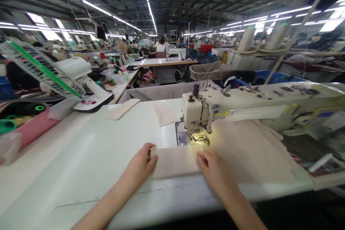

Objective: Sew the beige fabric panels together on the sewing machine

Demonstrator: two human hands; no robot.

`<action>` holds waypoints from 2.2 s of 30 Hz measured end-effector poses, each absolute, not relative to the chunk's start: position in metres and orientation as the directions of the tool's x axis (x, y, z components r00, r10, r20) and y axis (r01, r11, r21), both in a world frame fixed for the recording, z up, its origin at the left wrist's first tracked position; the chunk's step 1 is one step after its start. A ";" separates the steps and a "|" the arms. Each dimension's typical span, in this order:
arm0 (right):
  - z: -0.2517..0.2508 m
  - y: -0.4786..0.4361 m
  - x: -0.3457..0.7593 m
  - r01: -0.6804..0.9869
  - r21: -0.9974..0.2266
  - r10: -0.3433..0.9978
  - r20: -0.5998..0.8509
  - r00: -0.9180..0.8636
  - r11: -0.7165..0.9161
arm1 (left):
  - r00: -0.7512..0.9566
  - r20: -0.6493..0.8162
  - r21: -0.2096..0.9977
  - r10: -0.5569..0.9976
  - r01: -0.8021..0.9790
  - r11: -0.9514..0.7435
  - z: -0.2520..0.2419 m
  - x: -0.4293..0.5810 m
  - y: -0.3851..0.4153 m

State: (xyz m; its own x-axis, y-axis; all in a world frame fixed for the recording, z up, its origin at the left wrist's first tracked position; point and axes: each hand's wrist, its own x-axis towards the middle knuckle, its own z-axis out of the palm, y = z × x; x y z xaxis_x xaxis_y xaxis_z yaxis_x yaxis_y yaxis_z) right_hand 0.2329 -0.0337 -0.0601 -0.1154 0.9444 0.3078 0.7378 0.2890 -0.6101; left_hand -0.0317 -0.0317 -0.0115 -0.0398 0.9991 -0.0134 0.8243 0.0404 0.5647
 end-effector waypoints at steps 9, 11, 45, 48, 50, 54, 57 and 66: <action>-0.056 -0.037 0.231 0.814 -0.508 0.940 0.314 -0.130 0.282 | 0.046 0.064 0.272 0.997 0.960 -0.062 -0.011 -0.027 -0.037; -0.052 -0.037 0.234 0.831 -0.430 0.908 0.373 -0.194 0.354 | 0.258 0.171 0.100 0.951 0.956 -0.278 -0.010 -0.029 -0.039; -0.054 -0.046 0.218 0.805 -0.440 0.890 0.399 -0.220 0.397 | 0.608 0.108 0.108 0.786 0.779 -0.618 -0.023 0.033 0.100; -0.053 -0.046 0.218 0.812 -0.436 0.892 0.398 -0.214 0.389 | 0.609 0.128 0.107 0.783 0.776 -0.621 -0.025 0.033 0.101; -0.052 -0.046 0.218 0.813 -0.436 0.893 0.396 -0.213 0.387 | 0.616 0.138 0.111 0.775 0.768 -0.630 -0.026 0.032 0.101; -0.051 -0.044 0.218 0.810 -0.435 0.892 0.394 -0.220 0.393 | 0.630 0.140 0.107 0.764 0.758 -0.644 -0.028 0.030 0.104; -0.050 -0.041 0.219 0.810 -0.426 0.888 0.395 -0.233 0.402 | 0.624 0.133 0.086 0.770 0.766 -0.637 -0.027 0.030 0.107; -0.043 -0.039 0.221 0.839 -0.356 0.886 0.374 -0.275 0.411 | 0.631 0.177 0.022 0.755 0.765 -0.644 -0.016 0.046 0.055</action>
State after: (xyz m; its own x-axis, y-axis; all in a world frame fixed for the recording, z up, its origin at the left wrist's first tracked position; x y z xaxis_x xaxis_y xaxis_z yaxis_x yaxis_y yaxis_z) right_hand 0.2209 -0.0388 -0.0431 -0.2752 0.8856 0.3741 0.8394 0.4110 -0.3556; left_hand 0.0463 0.0547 -0.0162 0.6307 0.7555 0.1774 0.7649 -0.6437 0.0216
